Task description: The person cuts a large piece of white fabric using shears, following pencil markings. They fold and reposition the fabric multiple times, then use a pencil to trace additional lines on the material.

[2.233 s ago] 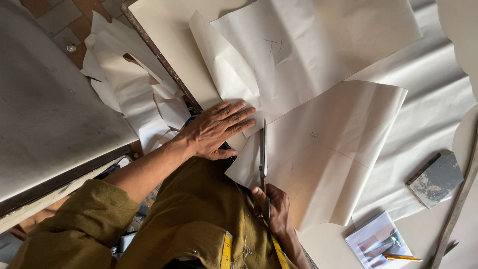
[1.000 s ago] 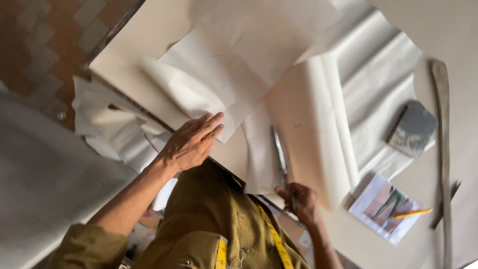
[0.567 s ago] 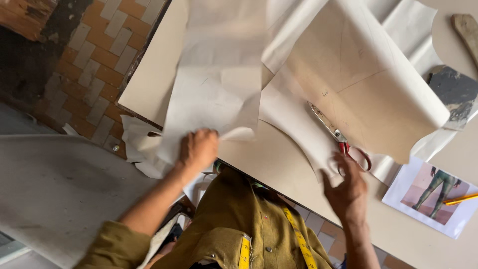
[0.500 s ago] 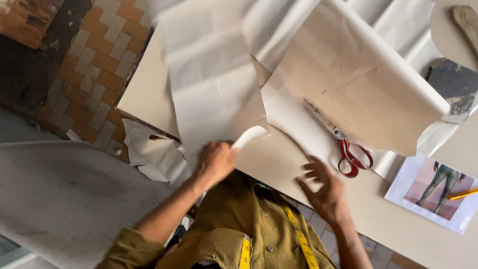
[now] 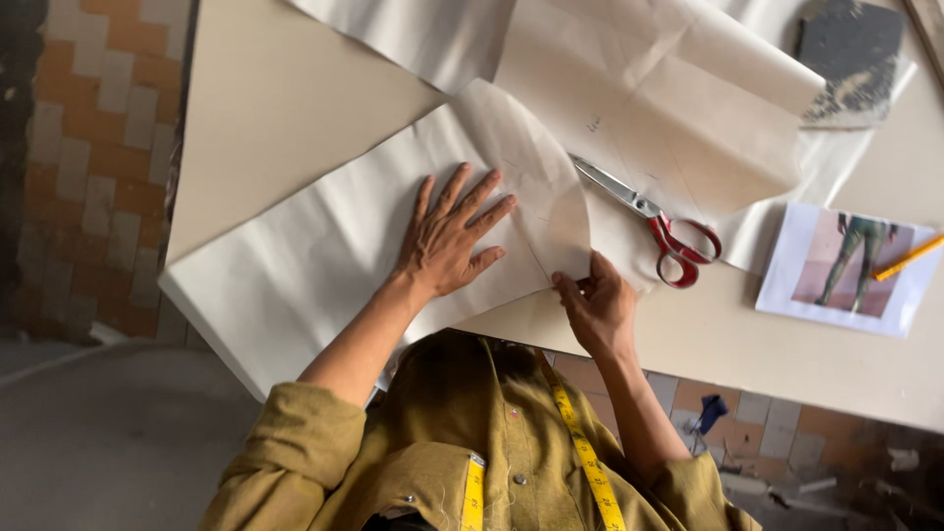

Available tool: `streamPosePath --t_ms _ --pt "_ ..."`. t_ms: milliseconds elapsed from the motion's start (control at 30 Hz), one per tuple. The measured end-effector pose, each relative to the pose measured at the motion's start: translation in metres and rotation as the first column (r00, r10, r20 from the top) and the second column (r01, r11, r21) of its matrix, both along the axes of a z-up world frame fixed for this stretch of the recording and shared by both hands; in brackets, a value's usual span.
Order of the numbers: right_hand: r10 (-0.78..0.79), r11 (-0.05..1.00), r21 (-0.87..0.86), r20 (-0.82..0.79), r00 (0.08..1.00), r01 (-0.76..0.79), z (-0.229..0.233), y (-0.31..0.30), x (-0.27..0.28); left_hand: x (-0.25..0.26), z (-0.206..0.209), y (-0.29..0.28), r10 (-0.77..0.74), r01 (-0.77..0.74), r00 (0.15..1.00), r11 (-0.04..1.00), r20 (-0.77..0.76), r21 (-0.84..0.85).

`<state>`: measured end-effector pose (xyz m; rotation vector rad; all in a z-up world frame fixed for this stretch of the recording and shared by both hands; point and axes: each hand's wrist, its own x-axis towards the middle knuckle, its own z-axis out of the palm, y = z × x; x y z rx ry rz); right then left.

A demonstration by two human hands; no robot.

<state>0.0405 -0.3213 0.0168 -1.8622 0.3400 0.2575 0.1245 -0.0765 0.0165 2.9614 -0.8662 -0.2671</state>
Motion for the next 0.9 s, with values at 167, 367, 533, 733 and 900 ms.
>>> streamPosePath --t_ms 167,367,533,733,900 --pt "-0.154 0.943 -0.283 0.105 0.982 0.178 -0.003 0.024 0.000 0.003 0.016 0.006 0.002 -0.013 0.996 0.994 -0.094 -0.112" --pt "0.079 0.732 -0.623 0.480 0.874 0.276 -0.005 0.055 -0.016 0.042 0.025 -0.047 -0.638 0.642 0.721 0.762 0.272 0.084" --pt "0.108 0.690 -0.671 0.465 0.879 0.271 -0.008 0.064 -0.027 0.059 0.029 -0.070 -0.832 0.808 0.553 0.522 -0.044 0.275" --pt "-0.056 0.814 -0.490 0.469 0.881 0.313 -0.009 0.070 -0.042 0.062 0.018 -0.054 -0.871 0.855 0.491 0.485 0.016 0.183" --pt "-0.124 0.823 -0.440 0.479 0.869 0.359 -0.017 0.072 -0.044 0.055 0.005 -0.047 -0.797 0.809 0.583 0.553 0.157 -0.198"
